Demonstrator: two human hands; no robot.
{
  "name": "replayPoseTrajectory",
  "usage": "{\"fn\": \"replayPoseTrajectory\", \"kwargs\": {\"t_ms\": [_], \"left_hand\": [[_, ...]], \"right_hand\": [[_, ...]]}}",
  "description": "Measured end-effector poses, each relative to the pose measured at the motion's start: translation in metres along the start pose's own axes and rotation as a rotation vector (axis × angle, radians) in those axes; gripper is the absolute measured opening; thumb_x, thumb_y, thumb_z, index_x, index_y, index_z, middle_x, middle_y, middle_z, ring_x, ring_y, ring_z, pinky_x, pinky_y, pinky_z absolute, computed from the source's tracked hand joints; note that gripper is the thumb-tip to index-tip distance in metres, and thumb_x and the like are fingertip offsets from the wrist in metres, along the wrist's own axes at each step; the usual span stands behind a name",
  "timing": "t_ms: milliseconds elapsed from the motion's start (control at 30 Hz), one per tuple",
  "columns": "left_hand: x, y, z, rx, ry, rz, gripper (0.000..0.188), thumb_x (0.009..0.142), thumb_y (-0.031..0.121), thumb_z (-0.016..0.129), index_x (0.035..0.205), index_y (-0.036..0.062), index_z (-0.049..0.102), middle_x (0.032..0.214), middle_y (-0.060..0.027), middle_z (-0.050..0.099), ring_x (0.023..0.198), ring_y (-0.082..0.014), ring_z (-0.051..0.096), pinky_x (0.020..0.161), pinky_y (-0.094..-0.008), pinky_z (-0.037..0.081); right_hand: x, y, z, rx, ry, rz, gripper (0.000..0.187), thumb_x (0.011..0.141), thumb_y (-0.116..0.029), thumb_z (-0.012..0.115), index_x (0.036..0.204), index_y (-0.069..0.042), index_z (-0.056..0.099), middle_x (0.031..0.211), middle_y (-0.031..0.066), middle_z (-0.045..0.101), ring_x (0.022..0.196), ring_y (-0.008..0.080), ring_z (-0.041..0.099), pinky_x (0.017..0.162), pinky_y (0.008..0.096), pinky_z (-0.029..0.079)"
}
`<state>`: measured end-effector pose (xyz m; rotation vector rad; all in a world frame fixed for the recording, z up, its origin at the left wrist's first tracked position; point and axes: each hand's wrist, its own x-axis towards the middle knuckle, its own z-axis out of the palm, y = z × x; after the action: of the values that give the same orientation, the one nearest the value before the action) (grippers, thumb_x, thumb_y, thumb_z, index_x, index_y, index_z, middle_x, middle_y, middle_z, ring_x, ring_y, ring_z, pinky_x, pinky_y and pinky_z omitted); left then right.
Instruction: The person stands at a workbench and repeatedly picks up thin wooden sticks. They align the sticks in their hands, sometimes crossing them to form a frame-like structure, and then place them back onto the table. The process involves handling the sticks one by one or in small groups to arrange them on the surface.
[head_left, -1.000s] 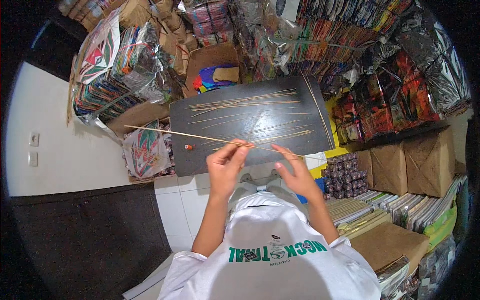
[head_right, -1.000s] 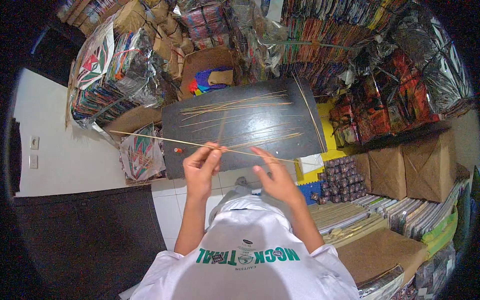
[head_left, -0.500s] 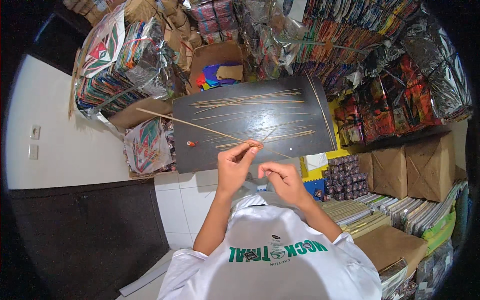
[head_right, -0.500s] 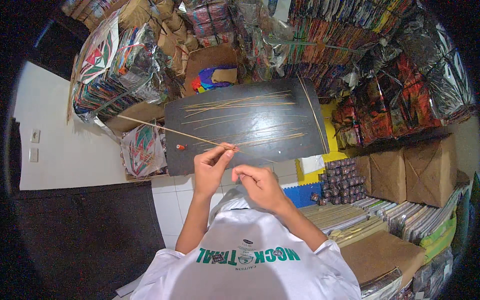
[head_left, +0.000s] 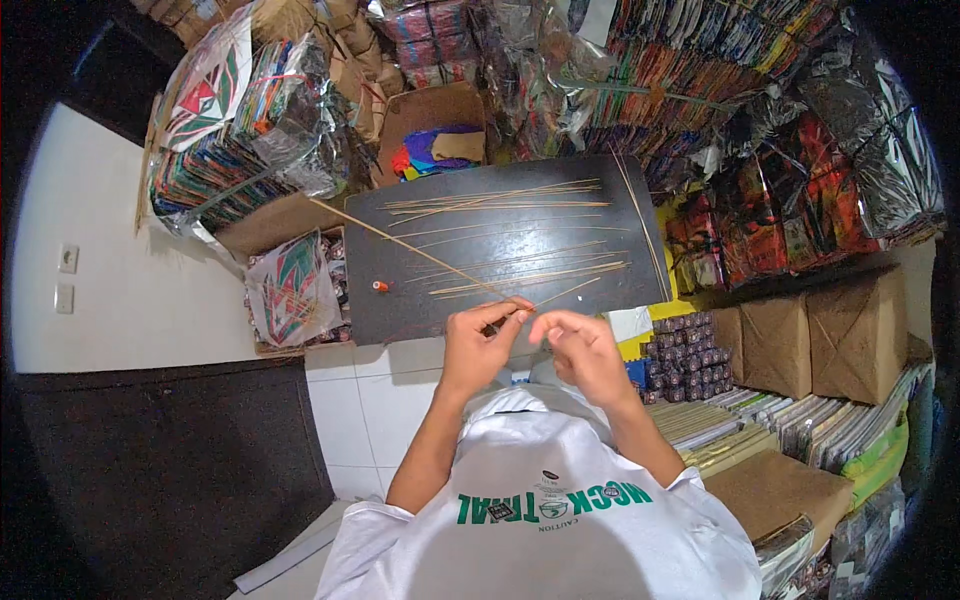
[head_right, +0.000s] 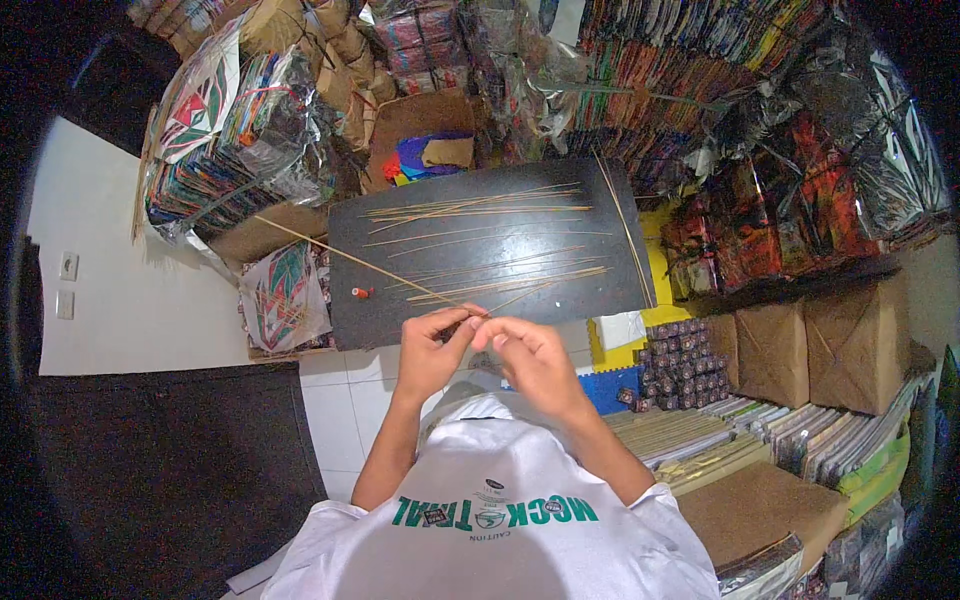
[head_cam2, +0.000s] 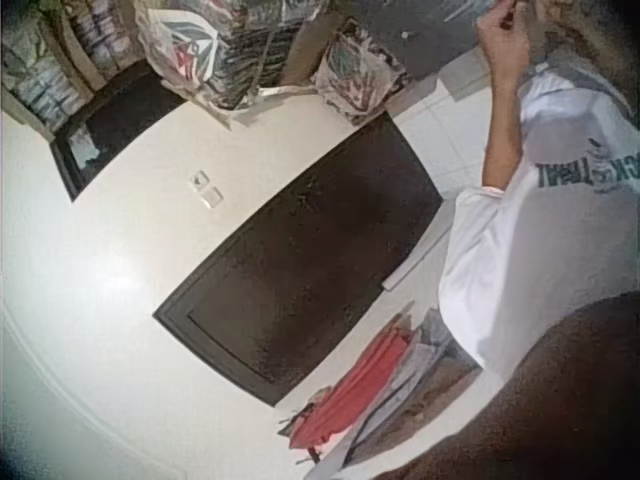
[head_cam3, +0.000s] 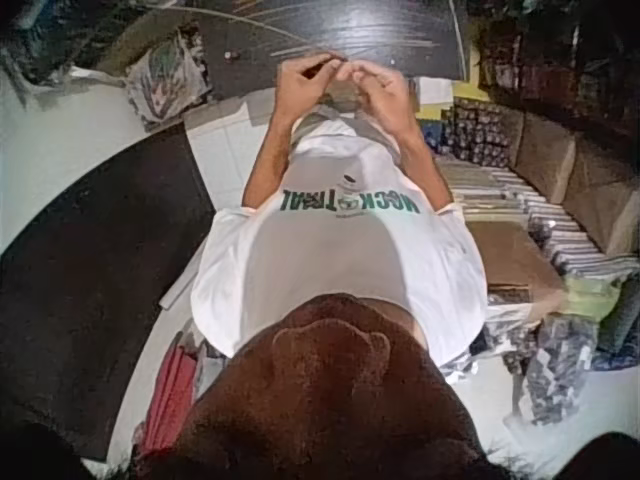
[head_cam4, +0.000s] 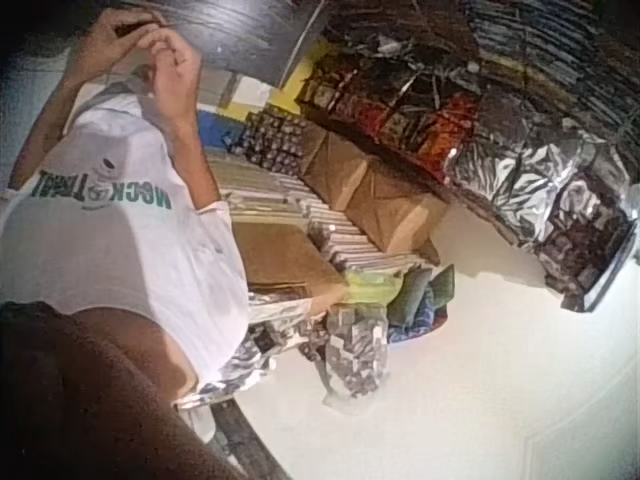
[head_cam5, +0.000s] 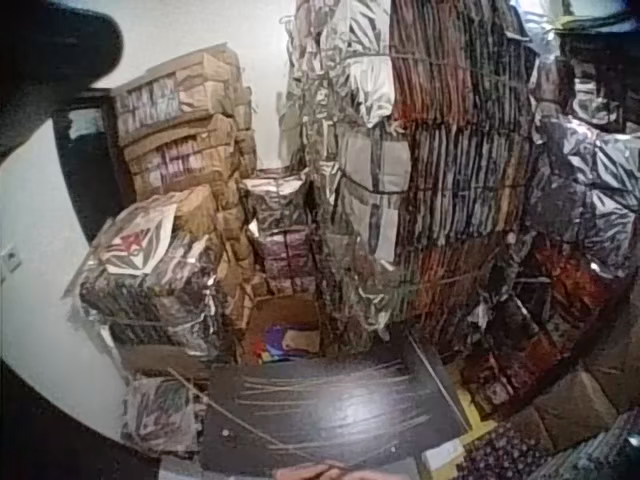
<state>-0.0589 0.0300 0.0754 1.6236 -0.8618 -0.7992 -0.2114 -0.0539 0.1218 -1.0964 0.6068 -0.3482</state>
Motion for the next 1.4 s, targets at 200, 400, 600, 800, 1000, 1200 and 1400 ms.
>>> {"fn": "replayPoseTrajectory", "kwargs": {"t_ms": [200, 400, 600, 800, 1000, 1200, 1400], "left_hand": [[-0.001, 0.001, -0.027, 0.126, -0.066, 0.205, 0.012, 0.086, 0.006, 0.07, 0.095, 0.0007, 0.076, 0.085, -0.0043, 0.073, 0.059, -0.0048, 0.051, 0.052, -0.0223, 0.038], [-0.003, -0.002, -0.051, -0.176, -0.045, 0.183, 0.012, 0.087, 0.002, 0.068, 0.094, -0.0057, 0.073, 0.091, -0.0093, 0.073, 0.073, -0.0082, 0.06, 0.062, -0.0222, 0.045], [-0.007, -0.011, -0.084, -0.528, 0.18, 0.06, 0.014, 0.09, 0.005, 0.068, 0.099, -0.005, 0.07, 0.093, -0.0091, 0.072, 0.061, -0.0039, 0.05, 0.05, -0.0195, 0.037], [0.004, -0.002, -0.072, -0.581, 0.353, -0.003, 0.019, 0.092, 0.008, 0.067, 0.106, -0.0046, 0.066, 0.091, -0.0055, 0.069, 0.057, -0.0033, 0.044, 0.046, -0.0193, 0.032], [0.008, 0.008, -0.033, -0.492, 0.284, -0.08, 0.019, 0.093, 0.01, 0.068, 0.107, -0.0023, 0.069, 0.077, 0.0009, 0.063, 0.057, -0.0024, 0.043, 0.047, -0.0188, 0.032], [0.008, 0.013, -0.001, -0.507, 0.114, -0.076, 0.017, 0.094, 0.011, 0.066, 0.106, -0.0004, 0.071, 0.072, 0.0042, 0.058, 0.058, -0.0016, 0.043, 0.048, -0.0179, 0.03], [0.009, 0.012, -0.001, -0.439, 0.113, -0.109, 0.016, 0.093, 0.01, 0.066, 0.105, 0.0002, 0.072, 0.076, 0.0034, 0.062, 0.06, -0.0006, 0.045, 0.049, -0.0173, 0.032]], "right_hand": [[-0.003, -0.025, -0.035, 0.406, 0.004, 0.006, 0.025, 0.101, -0.016, 0.049, 0.11, 0.004, 0.062, 0.06, -0.0106, 0.03, 0.044, -0.0005, 0.023, 0.038, 0.0203, 0.016], [-0.014, -0.024, -0.083, 0.112, 0.152, 0.038, 0.019, 0.1, -0.02, 0.054, 0.1, -0.003, 0.064, 0.06, -0.0107, 0.032, 0.046, 0.0001, 0.025, 0.042, 0.0198, 0.019], [-0.032, -0.004, -0.141, -0.449, 0.333, 0.039, 0.021, 0.1, -0.023, 0.056, 0.096, -0.005, 0.068, 0.072, -0.0078, 0.054, 0.059, 0.002, 0.043, 0.052, 0.0208, 0.032], [-0.034, 0.049, -0.182, -0.941, 0.086, 0.305, 0.023, 0.092, -0.019, 0.061, 0.105, -0.001, 0.07, 0.096, 0.0104, 0.07, 0.089, 0.0184, 0.064, 0.081, 0.0303, 0.049], [-0.008, 0.072, -0.115, -1.075, 0.069, -0.092, 0.037, 0.091, -0.015, 0.059, 0.125, -0.003, 0.061, 0.13, 0.0207, 0.059, 0.122, 0.038, 0.055, 0.106, 0.0411, 0.041], [0.022, 0.058, -0.032, -0.62, 0.107, -0.404, 0.051, 0.096, -0.013, 0.055, 0.145, -0.005, 0.043, 0.132, 0.0143, 0.058, 0.125, 0.0265, 0.052, 0.108, 0.0365, 0.035], [0.015, 0.05, -0.015, -0.243, 0.0, -0.2, 0.03, 0.1, -0.016, 0.052, 0.127, -0.003, 0.056, 0.09, -0.0016, 0.06, 0.072, 0.0047, 0.047, 0.062, 0.0228, 0.038]]}}
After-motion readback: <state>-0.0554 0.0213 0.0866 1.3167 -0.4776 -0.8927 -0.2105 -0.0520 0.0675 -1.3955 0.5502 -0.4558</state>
